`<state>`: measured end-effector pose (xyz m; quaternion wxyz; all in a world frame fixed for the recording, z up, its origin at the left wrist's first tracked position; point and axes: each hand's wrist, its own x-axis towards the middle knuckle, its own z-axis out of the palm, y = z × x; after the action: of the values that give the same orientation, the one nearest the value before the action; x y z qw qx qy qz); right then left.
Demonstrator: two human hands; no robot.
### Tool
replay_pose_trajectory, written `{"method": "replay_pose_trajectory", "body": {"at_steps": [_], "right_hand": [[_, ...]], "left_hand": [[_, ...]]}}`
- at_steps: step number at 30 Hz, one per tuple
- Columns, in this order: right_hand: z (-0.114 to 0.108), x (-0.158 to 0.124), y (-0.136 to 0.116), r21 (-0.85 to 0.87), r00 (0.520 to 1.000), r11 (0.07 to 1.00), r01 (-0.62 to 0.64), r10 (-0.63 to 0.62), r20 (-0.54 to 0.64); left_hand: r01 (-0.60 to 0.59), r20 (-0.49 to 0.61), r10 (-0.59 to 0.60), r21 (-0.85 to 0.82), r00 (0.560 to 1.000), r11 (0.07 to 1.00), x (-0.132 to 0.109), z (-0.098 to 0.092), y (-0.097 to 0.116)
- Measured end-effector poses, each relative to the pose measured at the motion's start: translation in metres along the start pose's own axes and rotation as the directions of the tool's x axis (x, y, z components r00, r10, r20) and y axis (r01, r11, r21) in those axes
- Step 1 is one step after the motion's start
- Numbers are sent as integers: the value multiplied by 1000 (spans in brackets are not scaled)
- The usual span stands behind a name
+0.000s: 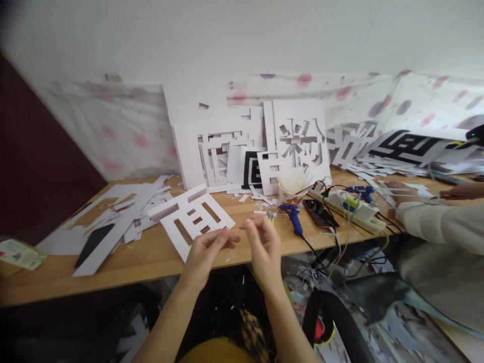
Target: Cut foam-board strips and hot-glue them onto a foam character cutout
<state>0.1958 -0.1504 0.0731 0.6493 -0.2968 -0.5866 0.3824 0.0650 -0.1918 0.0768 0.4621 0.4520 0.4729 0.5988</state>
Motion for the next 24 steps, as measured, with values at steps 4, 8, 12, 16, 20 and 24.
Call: {"method": "replay_pose_trajectory", "body": {"at_steps": [4, 8, 12, 16, 20, 24], "right_hand": [[-26, 13, -7, -17, 976, 986, 164, -164, -140], [-39, 32, -19, -54, 911, 937, 344, -347, -221], [-42, 52, -19, -257, 815, 881, 397, -467, -343], [-44, 62, -14, -334, 786, 849, 410, -515, -343], [-34, 55, -21, -254, 857, 904, 344, -413, -310], [-30, 47, -29, -239, 900, 939, 248, -315, -300]], "left_hand": [[45, -7, -45, 44, 999, 998, 0, -13, -4], [8, -108, -7, 1, 994, 1000, 10, -27, -14], [50, -219, -60, -49, 974, 998, 23, -48, -23], [-16, -274, 84, 240, 958, 971, 45, -66, -31], [-270, -82, 409, 632, 909, 727, 87, -45, -39], [-420, 322, 278, 575, 905, 702, 112, 0, -49]]}}
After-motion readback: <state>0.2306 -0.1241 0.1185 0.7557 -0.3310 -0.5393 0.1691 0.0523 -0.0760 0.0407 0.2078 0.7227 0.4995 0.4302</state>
